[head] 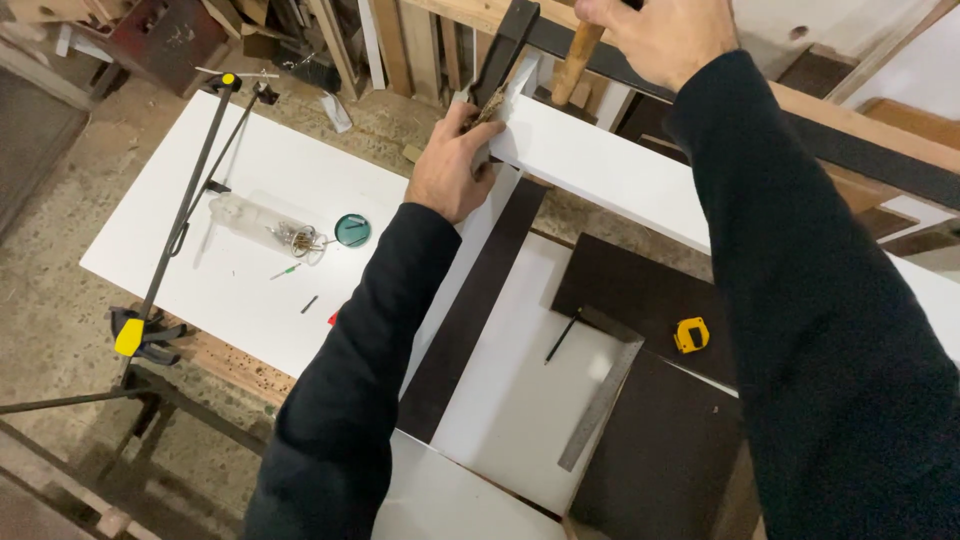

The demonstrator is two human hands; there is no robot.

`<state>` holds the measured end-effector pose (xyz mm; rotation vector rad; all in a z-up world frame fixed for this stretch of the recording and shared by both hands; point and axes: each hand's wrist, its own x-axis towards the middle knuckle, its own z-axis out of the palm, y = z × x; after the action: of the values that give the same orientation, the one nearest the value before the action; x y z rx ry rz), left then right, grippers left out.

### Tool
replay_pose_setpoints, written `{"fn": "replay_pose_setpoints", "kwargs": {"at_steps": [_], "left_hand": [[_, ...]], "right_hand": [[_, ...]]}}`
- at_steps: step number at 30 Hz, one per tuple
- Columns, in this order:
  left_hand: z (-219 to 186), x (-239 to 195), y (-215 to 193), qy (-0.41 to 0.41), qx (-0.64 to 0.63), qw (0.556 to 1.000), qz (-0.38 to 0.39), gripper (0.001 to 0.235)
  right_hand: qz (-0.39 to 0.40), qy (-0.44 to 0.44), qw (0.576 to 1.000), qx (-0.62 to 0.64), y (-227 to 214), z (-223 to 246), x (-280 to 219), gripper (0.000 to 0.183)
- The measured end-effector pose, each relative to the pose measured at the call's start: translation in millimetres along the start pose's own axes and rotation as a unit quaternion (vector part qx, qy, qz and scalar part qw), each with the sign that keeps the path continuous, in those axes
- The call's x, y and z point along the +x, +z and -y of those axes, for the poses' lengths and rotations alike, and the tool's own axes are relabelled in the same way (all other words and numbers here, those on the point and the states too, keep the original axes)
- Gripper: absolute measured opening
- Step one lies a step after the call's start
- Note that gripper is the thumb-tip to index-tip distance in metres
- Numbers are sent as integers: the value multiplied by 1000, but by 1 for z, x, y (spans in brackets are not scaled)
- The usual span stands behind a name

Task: The person aligns a white cabinet panel with a wooden frame and secures it using a bar clamp. They repeatedly tap the panel with a hammer to seat it flush, then mark the alignment with a pencil. The person continues to adjust the clamp and hammer the panel into place.

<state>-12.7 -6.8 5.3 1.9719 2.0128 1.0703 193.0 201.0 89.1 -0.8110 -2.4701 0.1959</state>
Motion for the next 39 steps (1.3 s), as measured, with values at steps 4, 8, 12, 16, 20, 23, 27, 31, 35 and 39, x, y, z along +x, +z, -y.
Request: {"fn": "replay_pose_setpoints", "kwargs": {"at_steps": [4,8,12,16,20,23,27,31,35,39], "left_hand": [[-1,1,2,-1,17,1000,-8,52],[-6,1,2,-18,44,999,-5,49],[-6,1,2,-17,47,999,-14,47],[-5,2,3,-8,56,998,-19,48],[-9,2,-2,-10,63,998,-1,50],[-10,-3,-9,10,32,999,19,64],[-11,-7,-17,-5,-30,997,65,79],[-9,-11,-12,-2,-7,999,53,79],[-14,-11,-16,-25,-15,999,43,74],[-12,-11,-14,-69,-23,996,58,75]], "right_hand": [[13,-9,999,43,7,2,1,35],[58,12,998,9,5,8,2,34],[39,-22,999,22,11,-2,1,35],[42,-7,999,7,8,-2,0,36],[-5,-47,999,15,6,-3,-4,33],[-9,-63,998,-2,0,1,-6,35],[-19,-57,997,39,9,-4,-1,31],[-57,-81,995,18,12,-6,-4,33],[-36,-93,994,41,22,-21,-2,33],[11,17,1000,7,10,-17,-5,41]]}}
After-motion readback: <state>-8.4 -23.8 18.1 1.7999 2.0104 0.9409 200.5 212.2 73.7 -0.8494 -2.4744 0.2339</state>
